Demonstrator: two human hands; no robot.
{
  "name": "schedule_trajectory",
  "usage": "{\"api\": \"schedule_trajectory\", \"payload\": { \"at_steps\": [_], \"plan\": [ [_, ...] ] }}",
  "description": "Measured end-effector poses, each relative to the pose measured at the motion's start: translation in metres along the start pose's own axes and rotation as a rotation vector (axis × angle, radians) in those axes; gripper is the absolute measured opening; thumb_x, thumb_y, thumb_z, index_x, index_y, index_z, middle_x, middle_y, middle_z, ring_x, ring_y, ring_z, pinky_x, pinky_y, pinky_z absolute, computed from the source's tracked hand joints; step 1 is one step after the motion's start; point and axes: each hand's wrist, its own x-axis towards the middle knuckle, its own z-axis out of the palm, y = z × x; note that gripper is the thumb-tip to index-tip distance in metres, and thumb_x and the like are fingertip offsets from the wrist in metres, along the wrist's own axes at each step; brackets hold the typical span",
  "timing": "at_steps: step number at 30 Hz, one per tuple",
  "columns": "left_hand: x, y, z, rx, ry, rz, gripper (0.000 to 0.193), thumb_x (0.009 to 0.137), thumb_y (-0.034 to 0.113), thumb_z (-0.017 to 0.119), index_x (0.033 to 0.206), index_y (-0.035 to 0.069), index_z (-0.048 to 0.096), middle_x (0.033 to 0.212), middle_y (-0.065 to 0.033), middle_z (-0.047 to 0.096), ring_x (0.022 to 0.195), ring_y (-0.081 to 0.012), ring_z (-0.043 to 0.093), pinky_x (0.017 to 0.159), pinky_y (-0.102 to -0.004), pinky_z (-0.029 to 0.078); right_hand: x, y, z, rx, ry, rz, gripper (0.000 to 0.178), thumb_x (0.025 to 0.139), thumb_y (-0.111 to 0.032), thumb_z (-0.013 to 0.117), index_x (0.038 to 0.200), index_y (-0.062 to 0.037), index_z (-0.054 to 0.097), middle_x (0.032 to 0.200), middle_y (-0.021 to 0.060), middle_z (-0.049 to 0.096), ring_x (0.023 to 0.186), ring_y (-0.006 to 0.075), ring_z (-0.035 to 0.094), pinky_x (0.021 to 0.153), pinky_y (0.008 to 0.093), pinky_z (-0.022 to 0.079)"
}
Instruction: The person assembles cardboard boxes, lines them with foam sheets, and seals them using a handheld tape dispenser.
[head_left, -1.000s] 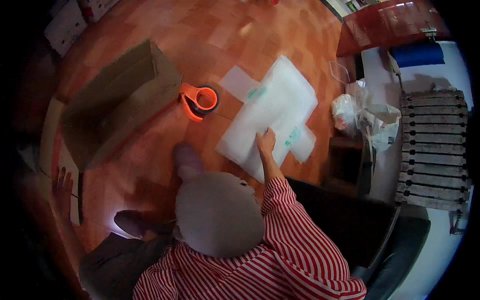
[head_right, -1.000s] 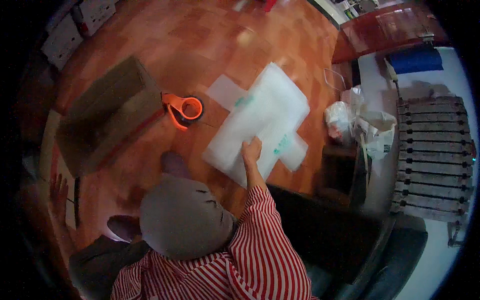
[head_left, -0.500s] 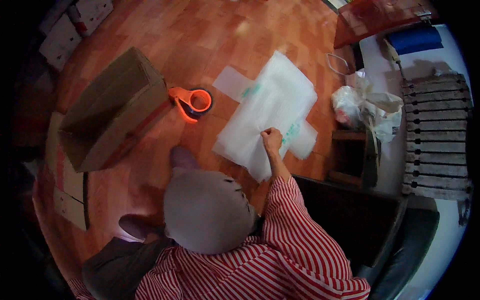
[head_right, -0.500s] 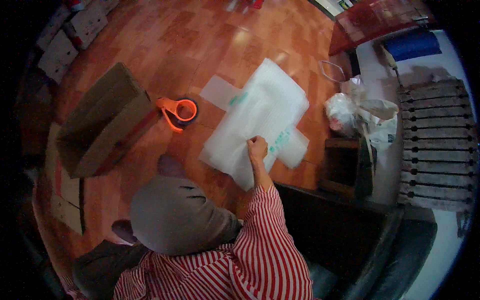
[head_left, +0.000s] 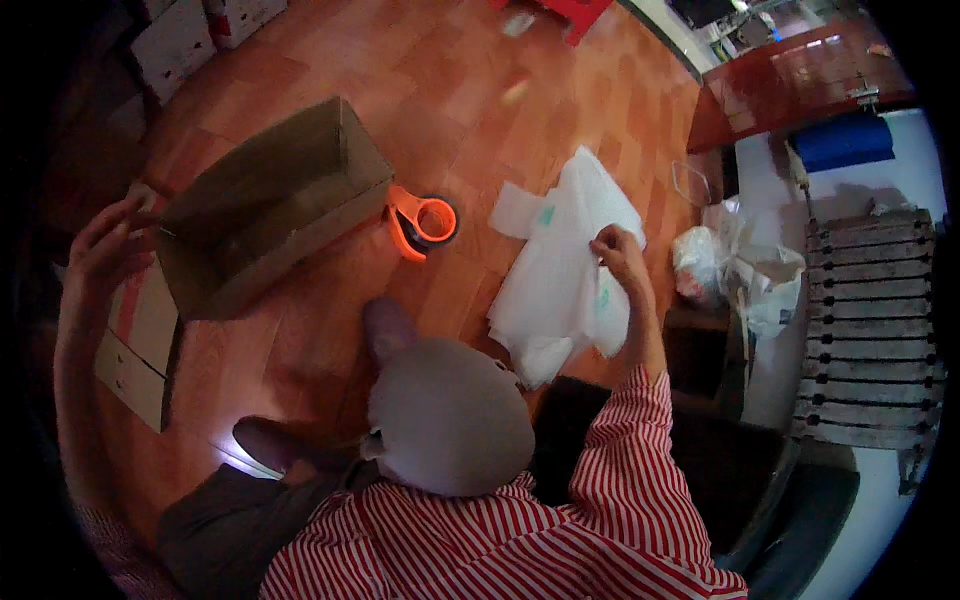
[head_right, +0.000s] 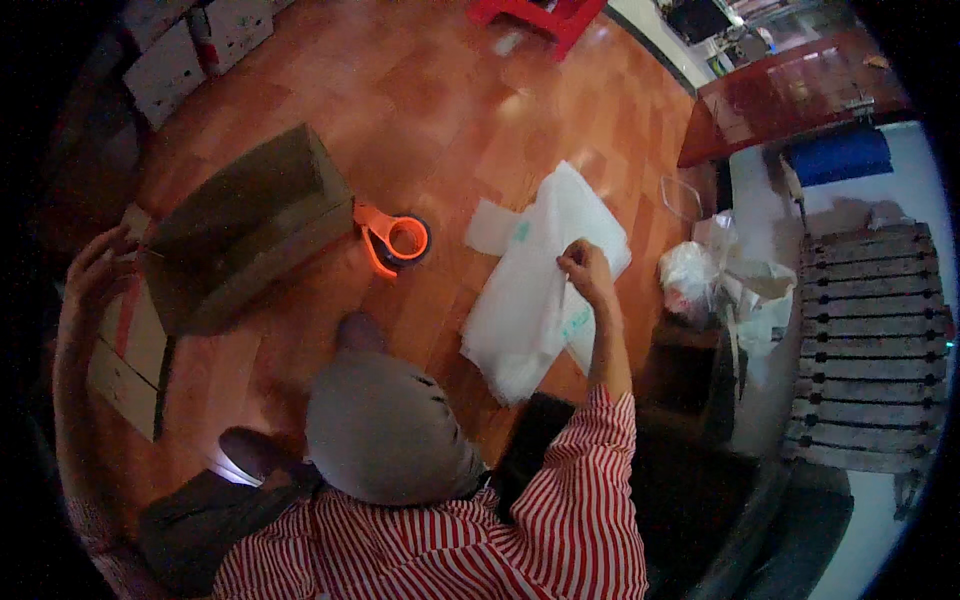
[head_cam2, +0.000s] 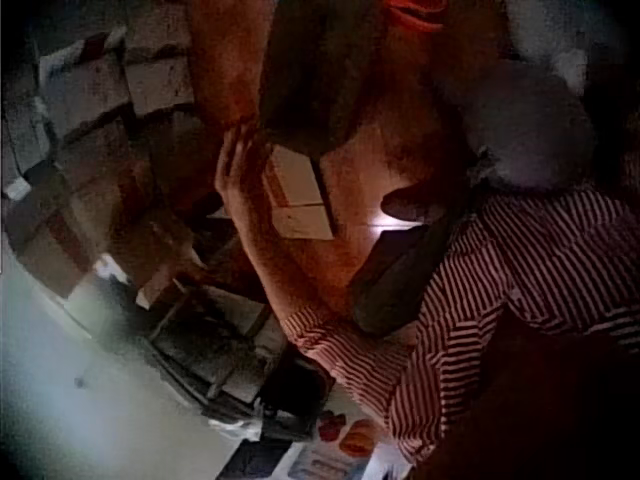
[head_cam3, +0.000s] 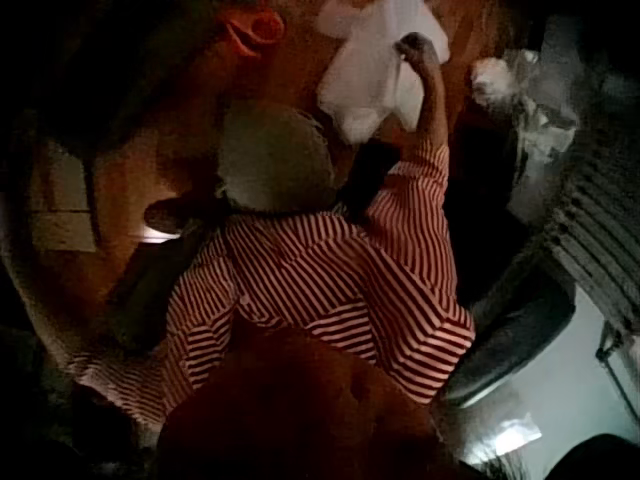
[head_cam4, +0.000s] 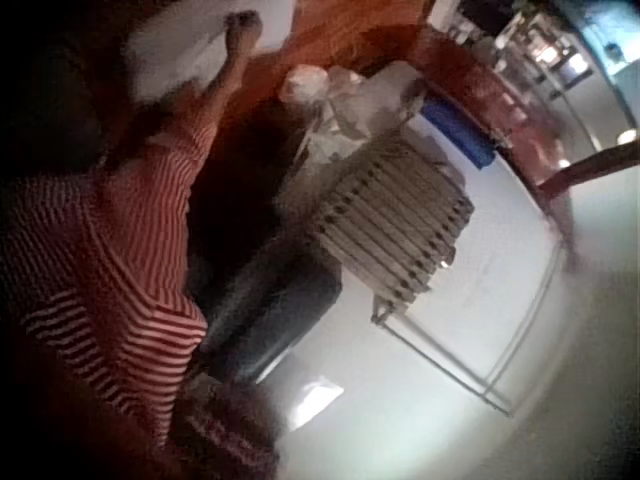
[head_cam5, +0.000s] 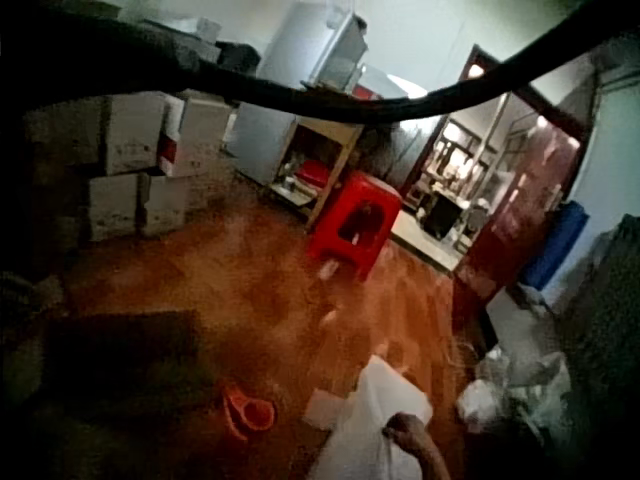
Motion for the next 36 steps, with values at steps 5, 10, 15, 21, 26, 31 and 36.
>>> {"api": "schedule_trajectory", "payload": {
  "at_steps": [5, 10, 15, 21, 26, 31, 36],
  "plan": [
    [0.021, 0.024, 0.087, 0.018, -0.217, 0.054, 0.037, 0.084, 0.018, 0.056, 0.116, 0.0, 0.054, 0.102, -0.0085, 0.059, 0.091, -0.0173, 0.059, 0.08, -0.0259, 0.047, 0.012, -0.104, -0.078, 0.083, -0.012, -0.183, 0.009, 0.08, -0.01, 0.063, 0.08, -0.0037, 0.057, 0.068, -0.0032, 0.05, 0.063, 0.0069, 0.046, 0.058, 0.0216, 0.037],
    [0.043, 0.002, 0.149, 0.069, -0.423, 0.367, 0.036, 0.08, 0.005, 0.06, 0.114, -0.004, 0.054, 0.098, -0.0107, 0.062, 0.092, -0.0161, 0.059, 0.082, -0.0282, 0.047, 0.029, -0.218, -0.098, 0.293, -0.105, -0.221, 0.008, 0.083, -0.013, 0.062, 0.081, -0.0064, 0.058, 0.071, -0.0058, 0.052, 0.064, 0.0038, 0.047, 0.059, 0.02, 0.038],
    [0.053, -0.009, 0.189, 0.319, -0.226, 0.754, 0.063, 0.075, 0.016, 0.068, 0.13, 0.006, 0.04, 0.118, -0.0214, 0.051, 0.108, -0.0313, 0.051, 0.092, -0.0385, 0.042, 0.041, -0.323, -0.085, 0.398, -0.271, -0.349, 0.01, 0.084, -0.013, 0.062, 0.088, -0.0051, 0.057, 0.076, -0.0044, 0.055, 0.067, 0.0042, 0.052, 0.061, 0.0199, 0.04],
    [0.071, 0.023, 0.192, 0.273, -0.059, 0.759, 0.069, 0.074, 0.02, 0.069, 0.132, 0.004, 0.036, 0.126, -0.0193, 0.043, 0.11, -0.0358, 0.047, 0.096, -0.0406, 0.037, 0.024, -0.436, -0.065, 0.271, -0.477, -0.533, 0.018, 0.083, -0.014, 0.061, 0.095, -0.0008, 0.057, 0.083, 0.0012, 0.059, 0.074, 0.0073, 0.055, 0.067, 0.0217, 0.044],
    [0.103, 0.041, 0.174, -0.198, 0.115, 1.018, 0.048, 0.081, 0.016, 0.059, 0.125, 0.001, 0.046, 0.126, -0.0152, 0.047, 0.111, -0.0283, 0.049, 0.093, -0.0363, 0.041, 0.023, -0.481, -0.036, -0.202, -0.609, -0.782, 0.021, 0.079, -0.02, 0.064, 0.092, -0.0047, 0.059, 0.083, -0.0014, 0.056, 0.08, 0.0066, 0.05, 0.07, 0.0221, 0.041],
    [0.101, 0.057, 0.118, -0.495, 0.094, 0.596, 0.027, 0.086, 0.01, 0.053, 0.11, -0.001, 0.06, 0.117, -0.0091, 0.055, 0.094, -0.0174, 0.059, 0.082, -0.0273, 0.047, 0.044, -0.497, -0.009, -0.307, -0.557, -0.835, 0.019, 0.078, -0.019, 0.064, 0.082, -0.0011, 0.059, 0.072, -0.0014, 0.055, 0.07, 0.0083, 0.05, 0.062, 0.0249, 0.04],
    [0.097, 0.082, 0.102, -0.46, 0.192, 0.654, 0.027, 0.087, 0.01, 0.051, 0.11, -0.002, 0.06, 0.108, -0.0063, 0.06, 0.094, -0.0161, 0.058, 0.082, -0.026, 0.046, 0.05, -0.503, -0.008, -0.482, -0.173, -1.195, 0.016, 0.075, -0.015, 0.063, 0.078, 0.0003, 0.059, 0.07, 0.01, 0.059, 0.068, 0.0199, 0.057, 0.062, 0.0322, 0.044]
  ]
}}
